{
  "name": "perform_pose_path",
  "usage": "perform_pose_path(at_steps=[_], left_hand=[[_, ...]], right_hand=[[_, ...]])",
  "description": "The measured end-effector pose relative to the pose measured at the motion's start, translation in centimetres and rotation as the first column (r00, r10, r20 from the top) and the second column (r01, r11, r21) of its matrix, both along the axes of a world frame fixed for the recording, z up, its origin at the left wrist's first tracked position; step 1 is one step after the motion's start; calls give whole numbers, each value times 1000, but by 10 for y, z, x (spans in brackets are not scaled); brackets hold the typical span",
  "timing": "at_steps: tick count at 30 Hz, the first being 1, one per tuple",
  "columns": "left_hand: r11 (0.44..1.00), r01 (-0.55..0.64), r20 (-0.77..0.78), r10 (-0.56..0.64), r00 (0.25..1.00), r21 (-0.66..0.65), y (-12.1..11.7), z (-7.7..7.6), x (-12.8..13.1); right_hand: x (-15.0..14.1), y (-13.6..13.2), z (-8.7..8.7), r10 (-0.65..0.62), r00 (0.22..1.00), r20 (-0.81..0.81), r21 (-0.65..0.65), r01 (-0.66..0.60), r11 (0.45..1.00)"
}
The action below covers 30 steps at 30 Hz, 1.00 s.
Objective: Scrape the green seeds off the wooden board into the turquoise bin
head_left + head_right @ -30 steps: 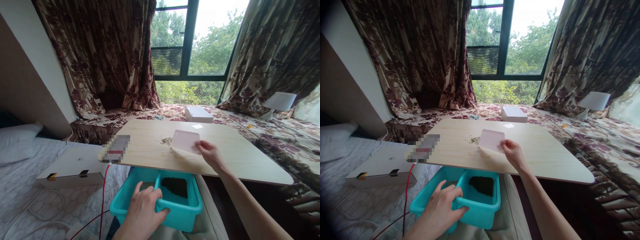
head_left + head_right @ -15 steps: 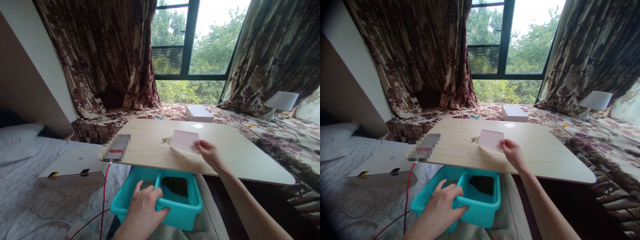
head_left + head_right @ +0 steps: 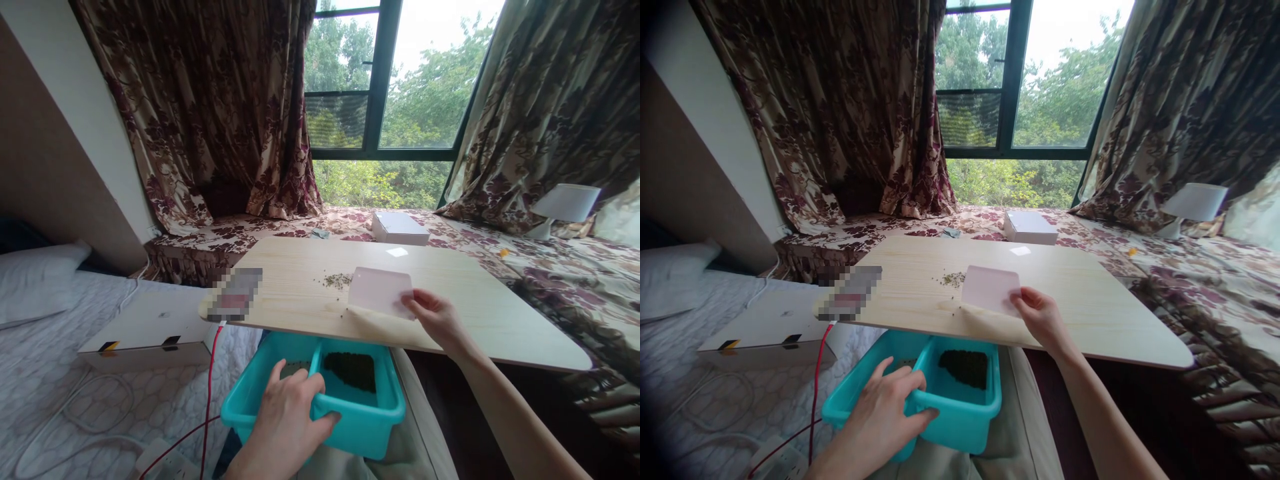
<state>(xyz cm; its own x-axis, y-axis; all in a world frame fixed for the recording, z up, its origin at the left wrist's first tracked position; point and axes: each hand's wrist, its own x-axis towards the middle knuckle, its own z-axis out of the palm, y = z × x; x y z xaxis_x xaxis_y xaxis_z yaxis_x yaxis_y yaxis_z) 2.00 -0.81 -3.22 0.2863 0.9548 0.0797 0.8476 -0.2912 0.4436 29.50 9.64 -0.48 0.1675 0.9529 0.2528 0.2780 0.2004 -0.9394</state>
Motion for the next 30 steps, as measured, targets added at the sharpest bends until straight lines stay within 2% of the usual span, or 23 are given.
perform_pose_path(at_steps=[10, 20, 23, 27, 30], left_hand=[[1000, 4, -11, -4, 1000, 6, 0, 1, 0], [998, -46, 18, 46, 999, -33, 1, 6, -14], [998, -48, 13, 48, 999, -40, 1, 9, -16], [998, -53, 14, 54, 998, -35, 0, 11, -16], [998, -53, 19, 54, 998, -30, -1, 12, -15]], right_hand=[[-1, -2, -10, 23, 999, -32, -27, -24, 999], [-31, 12, -20, 132, 987, -93, -26, -135, 991], [-35, 10, -17, 192, 978, -85, -34, -196, 980], [-29, -1, -6, 302, 951, -74, -130, -309, 942], [-22, -5, 0, 261, 962, -75, -132, -269, 954]])
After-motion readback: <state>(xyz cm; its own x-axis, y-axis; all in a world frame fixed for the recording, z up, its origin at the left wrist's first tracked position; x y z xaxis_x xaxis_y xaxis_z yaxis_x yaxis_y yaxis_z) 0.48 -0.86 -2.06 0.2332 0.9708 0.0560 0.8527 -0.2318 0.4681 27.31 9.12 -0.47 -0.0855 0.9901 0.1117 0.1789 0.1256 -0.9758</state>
